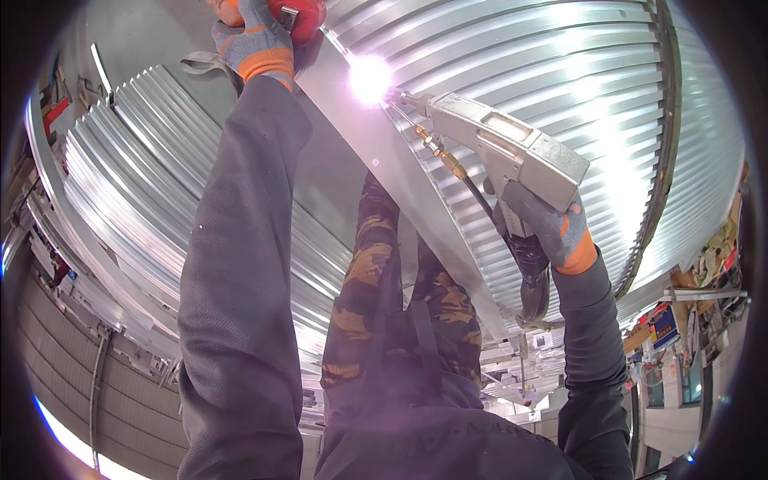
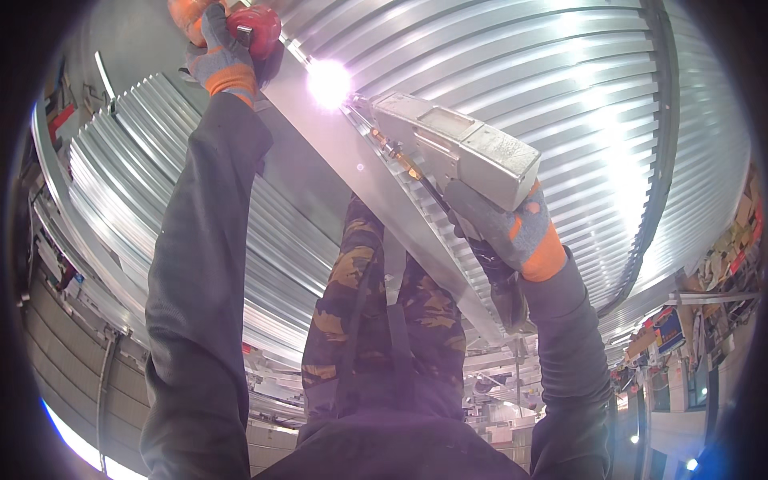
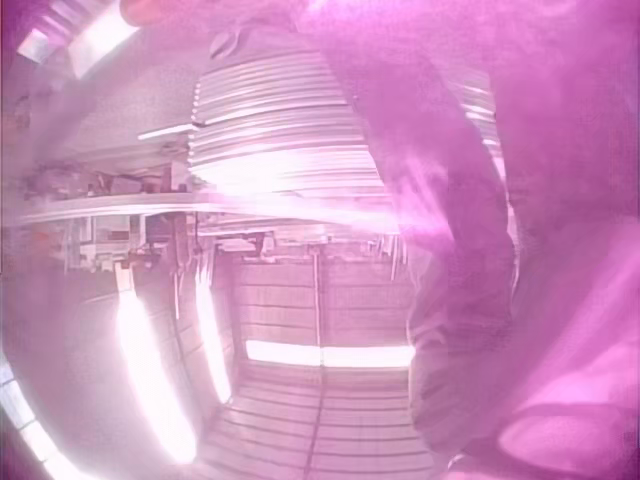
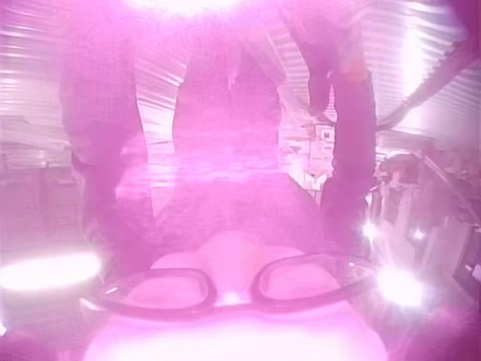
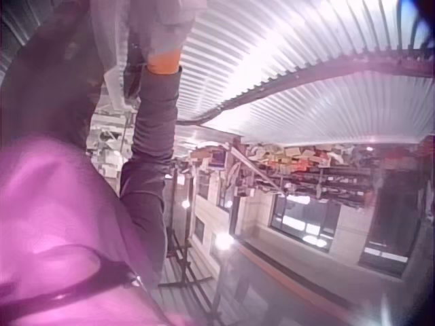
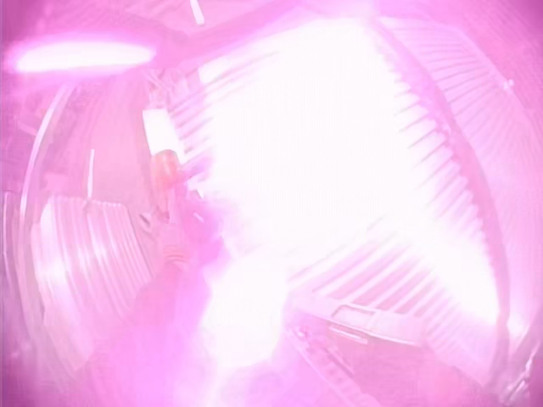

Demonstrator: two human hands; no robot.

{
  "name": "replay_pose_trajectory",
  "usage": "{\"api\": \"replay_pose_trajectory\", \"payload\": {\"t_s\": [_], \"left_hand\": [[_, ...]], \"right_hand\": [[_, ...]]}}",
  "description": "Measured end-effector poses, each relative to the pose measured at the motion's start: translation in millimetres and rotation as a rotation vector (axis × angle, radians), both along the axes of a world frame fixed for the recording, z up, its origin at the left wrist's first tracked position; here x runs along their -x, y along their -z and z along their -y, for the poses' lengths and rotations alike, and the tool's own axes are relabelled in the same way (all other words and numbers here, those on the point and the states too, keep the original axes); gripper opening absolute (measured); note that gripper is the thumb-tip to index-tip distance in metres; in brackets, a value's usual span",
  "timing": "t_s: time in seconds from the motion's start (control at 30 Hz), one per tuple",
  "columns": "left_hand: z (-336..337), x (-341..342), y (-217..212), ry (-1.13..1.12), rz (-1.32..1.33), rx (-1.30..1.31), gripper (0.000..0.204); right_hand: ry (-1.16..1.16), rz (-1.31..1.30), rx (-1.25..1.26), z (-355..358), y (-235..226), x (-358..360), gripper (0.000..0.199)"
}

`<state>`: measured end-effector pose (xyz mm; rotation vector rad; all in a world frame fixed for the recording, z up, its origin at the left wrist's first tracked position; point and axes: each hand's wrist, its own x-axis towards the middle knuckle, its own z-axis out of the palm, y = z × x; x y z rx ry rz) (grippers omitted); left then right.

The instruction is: The person welds a metal strip to the edge of a large corrugated metal panel using a handheld welding torch. They repeatedly measure the seam with a tape measure and tap the panel with a rubber mallet to align the joint before welding. The person works on the panel while standing in a workshop.

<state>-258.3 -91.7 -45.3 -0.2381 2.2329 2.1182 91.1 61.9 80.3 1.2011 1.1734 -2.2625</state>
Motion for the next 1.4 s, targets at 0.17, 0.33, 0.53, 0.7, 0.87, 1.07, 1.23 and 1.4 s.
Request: {"api": "replay_pose_trajectory", "payload": {"t_s": [0.17,0.33,0.53,0.7,0.87,1.07,1.23,1.4], "left_hand": [[-2.4,0.8,-0.6,-0.001,0.005,0.009,0.055],[-3.3,2.0,-2.5,-0.003,0.014,0.015,0.058],[-3.4,1.0,-3.2,-0.01,0.032,0.025,0.063],[2.9,2.4,-2.0,-0.027,0.038,0.043,0.066],[-6.4,-7.9,-14.7,-0.082,0.216,0.05,0.057],[-3.2,-2.6,-12.4,-0.134,0.252,0.013,0.053],[7.2,2.2,5.9,-0.068,0.147,0.09,0.052],[8.6,1.4,6.9,-0.03,0.085,0.07,0.054]], "right_hand": [[0.086,-0.016,0.088,-1.7,3.1,-5.7,0.044],[-0.013,-0.006,0.037,-2.9,3.8,-12.8,0.051],[0.101,-0.071,0.121,-3.9,8.5,-27.4,0.094],[0.082,0.158,0.139,-14.6,-23.0,-16.5,0.099],[0.352,0.056,0.302,-14.9,-21.7,-8.9,0.099],[0.387,-0.101,0.348,-11.2,10.3,19.2,0.093],[0.387,-0.165,0.413,-8.5,26.3,35.1,0.083],[0.145,-0.125,0.179,-11.2,23.8,40.0,0.055]]}}
